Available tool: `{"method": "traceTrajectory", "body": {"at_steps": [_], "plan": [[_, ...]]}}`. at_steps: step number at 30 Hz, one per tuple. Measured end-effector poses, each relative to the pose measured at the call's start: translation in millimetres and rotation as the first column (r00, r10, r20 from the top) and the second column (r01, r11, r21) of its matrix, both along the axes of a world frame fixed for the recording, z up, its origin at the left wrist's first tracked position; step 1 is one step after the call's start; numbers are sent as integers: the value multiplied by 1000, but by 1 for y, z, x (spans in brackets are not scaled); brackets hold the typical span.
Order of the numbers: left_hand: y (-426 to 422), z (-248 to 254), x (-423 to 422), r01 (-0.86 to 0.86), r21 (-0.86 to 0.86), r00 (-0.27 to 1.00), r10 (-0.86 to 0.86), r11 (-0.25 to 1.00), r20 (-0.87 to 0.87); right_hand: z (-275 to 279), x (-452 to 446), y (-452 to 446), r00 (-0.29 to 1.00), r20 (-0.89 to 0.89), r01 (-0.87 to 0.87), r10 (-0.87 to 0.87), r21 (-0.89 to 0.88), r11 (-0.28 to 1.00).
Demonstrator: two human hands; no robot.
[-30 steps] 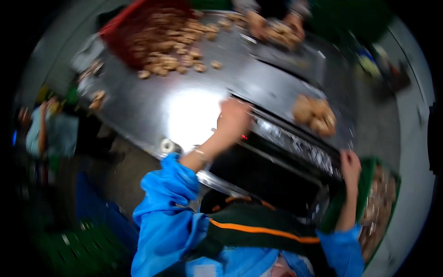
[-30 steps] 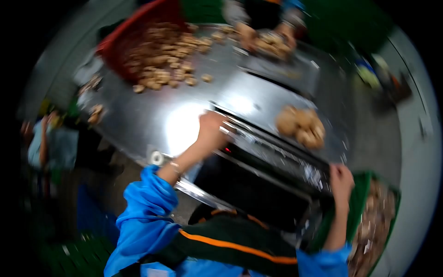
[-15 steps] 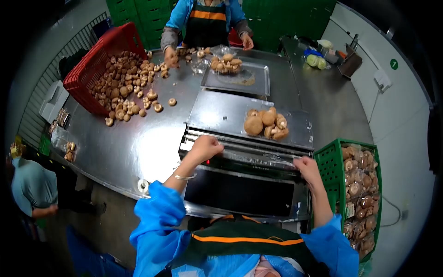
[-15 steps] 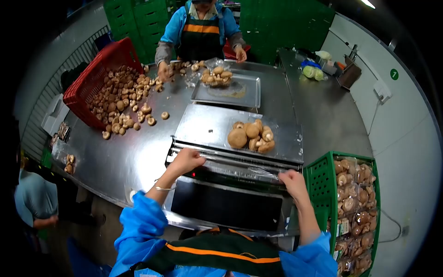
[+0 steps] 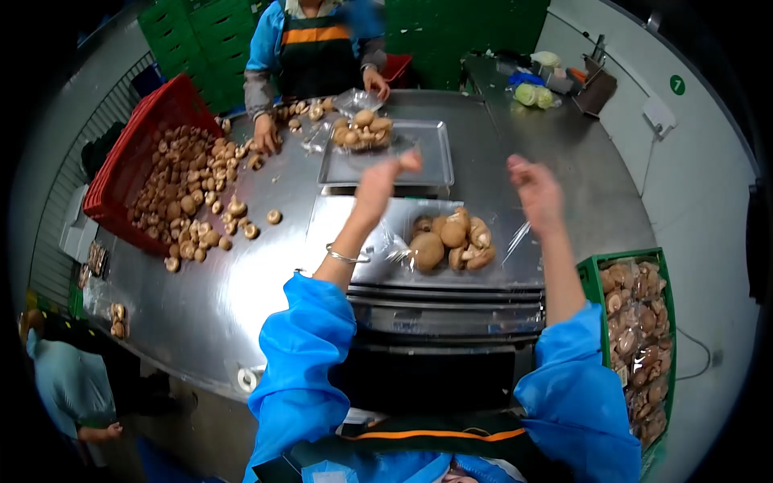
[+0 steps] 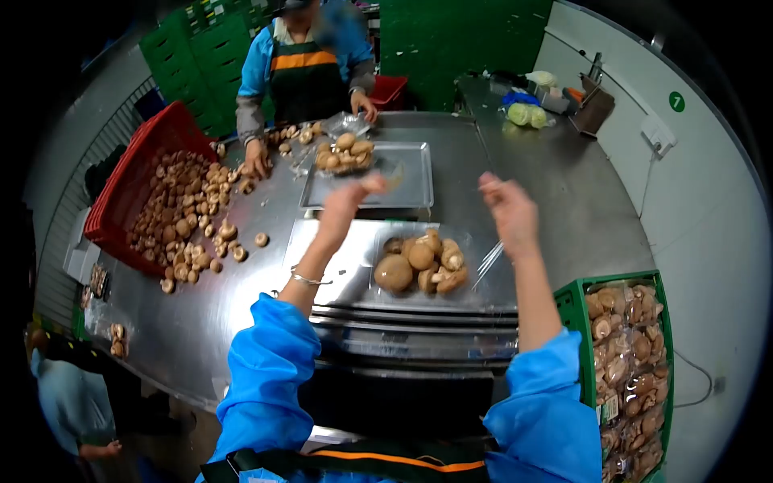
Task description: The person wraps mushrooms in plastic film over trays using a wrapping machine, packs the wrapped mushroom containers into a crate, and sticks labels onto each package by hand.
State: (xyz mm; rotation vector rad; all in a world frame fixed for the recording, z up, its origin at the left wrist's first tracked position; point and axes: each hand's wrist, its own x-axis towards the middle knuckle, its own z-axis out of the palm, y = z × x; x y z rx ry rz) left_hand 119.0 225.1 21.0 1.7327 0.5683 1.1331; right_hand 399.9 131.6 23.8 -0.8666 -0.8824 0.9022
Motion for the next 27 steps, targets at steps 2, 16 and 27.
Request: {"method": "traceTrajectory", "body": {"at_steps": [2,16,27], "plan": [[20,-55,18,63,89,883,-14,994,-469,-31,-27,9,619,775,202,124,-310,929],[-83,17,-52,393,-765,692,-712,510,-120,-1,-47,-100,850,-171,-447,499,-734,511],[-192,-89,-159,391,-873,637,-770,291,29,-44,-98,-247,823,-158,-420,546,-816,397]]}}
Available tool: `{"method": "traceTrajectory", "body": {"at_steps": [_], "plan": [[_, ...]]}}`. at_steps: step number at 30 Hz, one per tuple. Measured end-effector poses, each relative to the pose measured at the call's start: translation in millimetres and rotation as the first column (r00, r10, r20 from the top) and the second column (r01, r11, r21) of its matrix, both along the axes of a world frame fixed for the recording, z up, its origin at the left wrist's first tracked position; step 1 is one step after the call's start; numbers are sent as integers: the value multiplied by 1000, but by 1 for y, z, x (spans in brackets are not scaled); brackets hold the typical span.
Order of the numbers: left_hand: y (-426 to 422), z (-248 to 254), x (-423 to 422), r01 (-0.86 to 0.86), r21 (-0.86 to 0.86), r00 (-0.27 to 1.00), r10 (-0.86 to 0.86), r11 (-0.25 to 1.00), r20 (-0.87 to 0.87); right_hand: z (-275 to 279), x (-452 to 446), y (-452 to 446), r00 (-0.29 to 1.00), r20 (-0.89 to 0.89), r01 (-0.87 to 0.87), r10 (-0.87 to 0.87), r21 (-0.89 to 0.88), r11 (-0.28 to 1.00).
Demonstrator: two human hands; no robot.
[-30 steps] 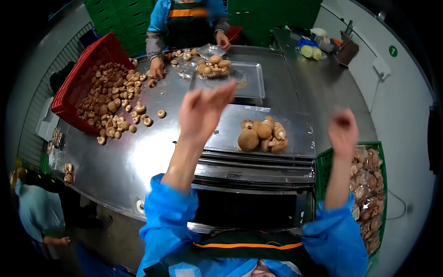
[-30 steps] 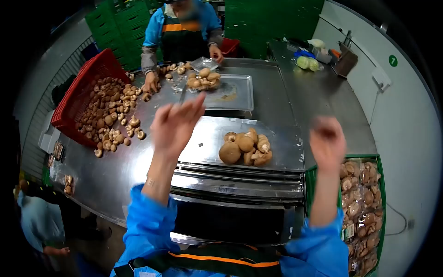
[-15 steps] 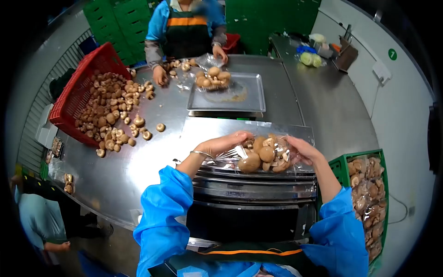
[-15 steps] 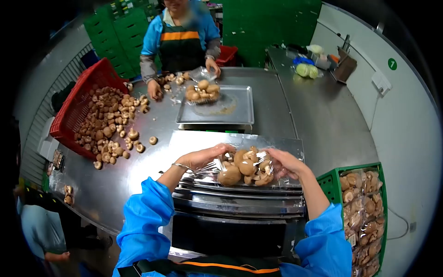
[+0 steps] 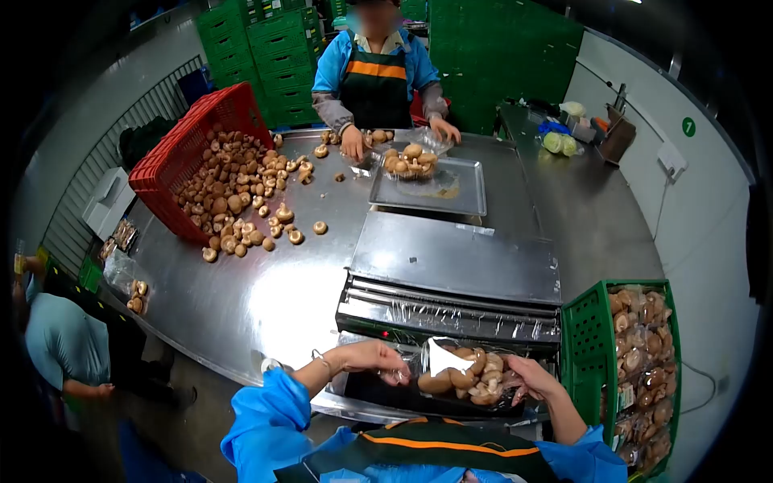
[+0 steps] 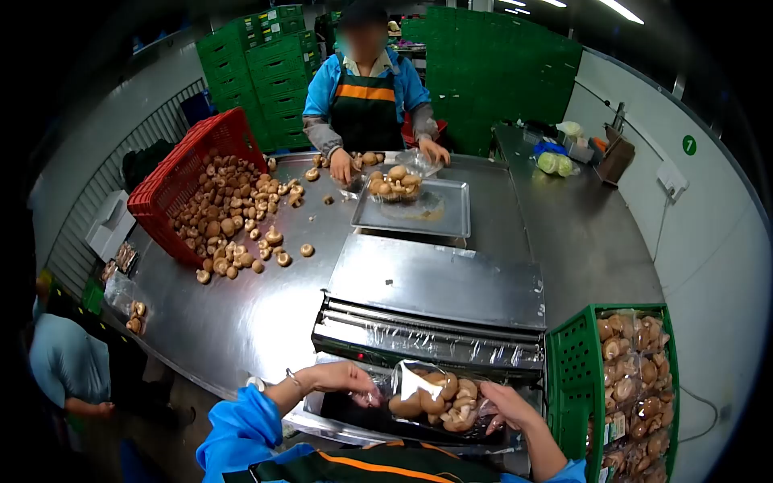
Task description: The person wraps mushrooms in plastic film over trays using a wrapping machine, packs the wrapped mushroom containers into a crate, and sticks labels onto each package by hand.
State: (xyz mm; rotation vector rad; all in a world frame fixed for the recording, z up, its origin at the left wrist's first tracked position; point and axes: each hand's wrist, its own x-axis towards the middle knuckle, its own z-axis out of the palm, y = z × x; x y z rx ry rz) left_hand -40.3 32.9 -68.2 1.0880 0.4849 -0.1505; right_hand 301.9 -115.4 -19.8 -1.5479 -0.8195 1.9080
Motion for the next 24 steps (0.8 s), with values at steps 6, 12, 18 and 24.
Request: {"method": "traceTrajectory", "body": {"at_steps": [6,12,18,24], "plan": [[-57,-29,31,-679,487,626,779,549,-5,-73,-21,-69,868,65,475,-493,181,861],[-111,4,-16,-961,-64,275,941,268,-199,-34,-41,-107,512,-171,836,-842,-127,534],[-172,-36,-8,-774,-283,624,603,566,-497,-141,-108,-147,779,-142,593,-611,-150,791],[-157,8,71,-264,-468,937,339,843,83,-57,-100,-124,680,-557,259,-477,-426,867]]}}
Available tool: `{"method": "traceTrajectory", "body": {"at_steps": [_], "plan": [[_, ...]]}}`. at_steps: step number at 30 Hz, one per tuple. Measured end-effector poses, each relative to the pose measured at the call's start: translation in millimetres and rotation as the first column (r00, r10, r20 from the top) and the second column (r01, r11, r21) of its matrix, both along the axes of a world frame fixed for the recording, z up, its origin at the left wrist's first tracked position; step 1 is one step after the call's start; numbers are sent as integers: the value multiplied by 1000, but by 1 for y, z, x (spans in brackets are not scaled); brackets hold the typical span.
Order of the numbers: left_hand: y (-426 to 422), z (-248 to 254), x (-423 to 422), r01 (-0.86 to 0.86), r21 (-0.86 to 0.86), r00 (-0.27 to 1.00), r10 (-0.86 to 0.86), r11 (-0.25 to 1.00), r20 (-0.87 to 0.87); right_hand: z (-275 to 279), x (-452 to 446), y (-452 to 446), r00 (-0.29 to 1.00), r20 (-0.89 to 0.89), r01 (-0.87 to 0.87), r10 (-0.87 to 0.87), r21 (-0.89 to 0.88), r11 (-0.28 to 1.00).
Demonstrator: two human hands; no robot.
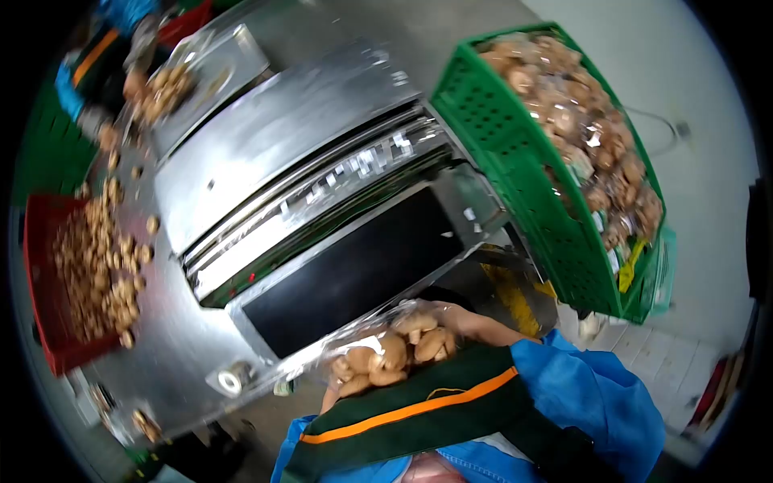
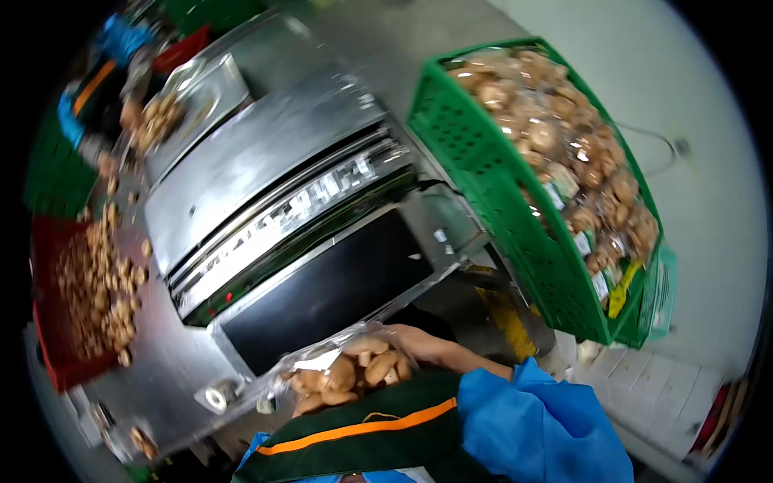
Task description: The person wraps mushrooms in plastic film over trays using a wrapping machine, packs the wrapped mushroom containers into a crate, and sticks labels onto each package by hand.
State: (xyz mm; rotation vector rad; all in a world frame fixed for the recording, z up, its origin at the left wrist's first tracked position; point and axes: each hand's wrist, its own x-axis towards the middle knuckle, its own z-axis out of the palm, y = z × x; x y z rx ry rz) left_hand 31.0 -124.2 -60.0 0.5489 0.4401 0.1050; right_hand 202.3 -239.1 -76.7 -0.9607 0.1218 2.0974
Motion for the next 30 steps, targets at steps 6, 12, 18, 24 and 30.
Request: {"method": "traceTrajectory", "body": {"at_steps": [6,12,18,24,30], "plan": [[9,69,121,82,471,973,-173,878,153,87,85,-46,705,184,355,-685,744,566],[43,107,202,-82,966,948,-281,244,152,141,273,-124,50,338,698,-940,661,275],[69,59,177,-15,955,993,114,297,-20,70,323,-107,25,764,870,-645,302,391],[111,47,96,-124,909,883,462,398,-82,39,299,-106,-657,733,522,178,271,809],[157,50,43,-176,971,759,650,164,28,49,296,-86,-806,402,324,434,-313,893]]}}
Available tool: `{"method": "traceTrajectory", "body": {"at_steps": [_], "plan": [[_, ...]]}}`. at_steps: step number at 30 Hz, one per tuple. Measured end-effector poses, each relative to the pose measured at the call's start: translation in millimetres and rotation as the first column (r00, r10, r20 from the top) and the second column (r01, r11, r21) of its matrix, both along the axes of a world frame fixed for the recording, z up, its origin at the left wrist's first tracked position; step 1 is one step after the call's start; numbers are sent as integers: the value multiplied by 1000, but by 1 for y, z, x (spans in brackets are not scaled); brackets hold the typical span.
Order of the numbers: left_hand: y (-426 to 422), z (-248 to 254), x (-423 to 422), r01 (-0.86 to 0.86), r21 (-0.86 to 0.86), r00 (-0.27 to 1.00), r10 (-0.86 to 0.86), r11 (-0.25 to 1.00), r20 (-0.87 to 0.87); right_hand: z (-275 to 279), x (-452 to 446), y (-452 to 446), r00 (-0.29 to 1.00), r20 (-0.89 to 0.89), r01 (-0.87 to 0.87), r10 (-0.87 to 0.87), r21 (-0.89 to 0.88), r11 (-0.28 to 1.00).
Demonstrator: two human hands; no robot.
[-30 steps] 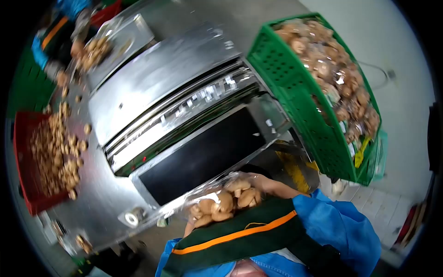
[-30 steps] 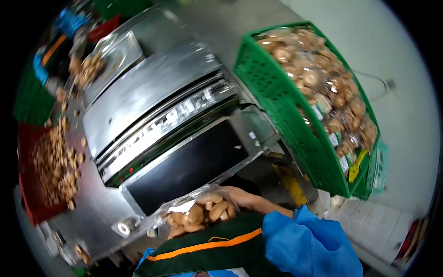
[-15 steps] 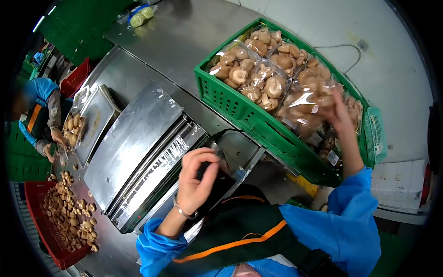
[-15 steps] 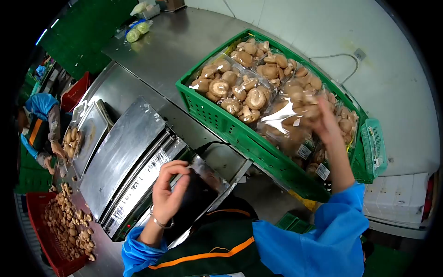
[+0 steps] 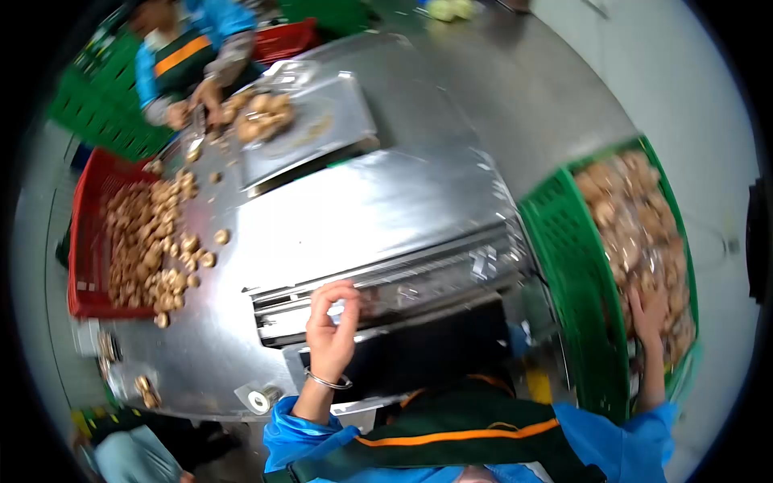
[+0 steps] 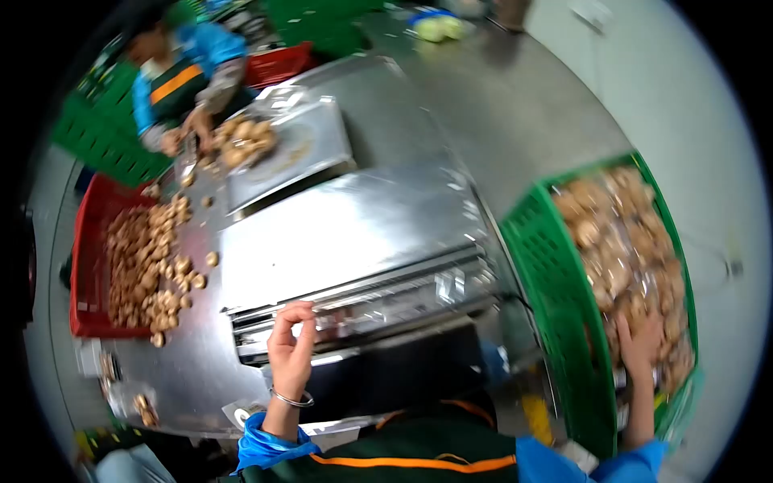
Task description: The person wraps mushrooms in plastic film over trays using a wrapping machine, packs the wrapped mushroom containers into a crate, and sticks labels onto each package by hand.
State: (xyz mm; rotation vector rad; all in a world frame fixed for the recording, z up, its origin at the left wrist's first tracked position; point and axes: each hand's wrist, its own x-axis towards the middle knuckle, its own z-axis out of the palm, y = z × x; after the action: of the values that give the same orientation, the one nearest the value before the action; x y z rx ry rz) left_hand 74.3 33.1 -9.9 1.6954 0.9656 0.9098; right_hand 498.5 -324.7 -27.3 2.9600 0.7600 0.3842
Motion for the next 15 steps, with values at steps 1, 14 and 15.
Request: {"method": "traceTrajectory", "body": {"at_steps": [1,14,15], "plan": [[9,1,-8,-29,21,999,28,999,27,21,0,29,992,94,-81,85,-41,996],[25,-3,-164,-396,116,883,413,911,-222,-40,-237,721,42,-732,244,680,667,704],[18,-10,-175,-491,35,849,487,870,-205,-51,-241,741,1,-728,284,685,657,698]]}}
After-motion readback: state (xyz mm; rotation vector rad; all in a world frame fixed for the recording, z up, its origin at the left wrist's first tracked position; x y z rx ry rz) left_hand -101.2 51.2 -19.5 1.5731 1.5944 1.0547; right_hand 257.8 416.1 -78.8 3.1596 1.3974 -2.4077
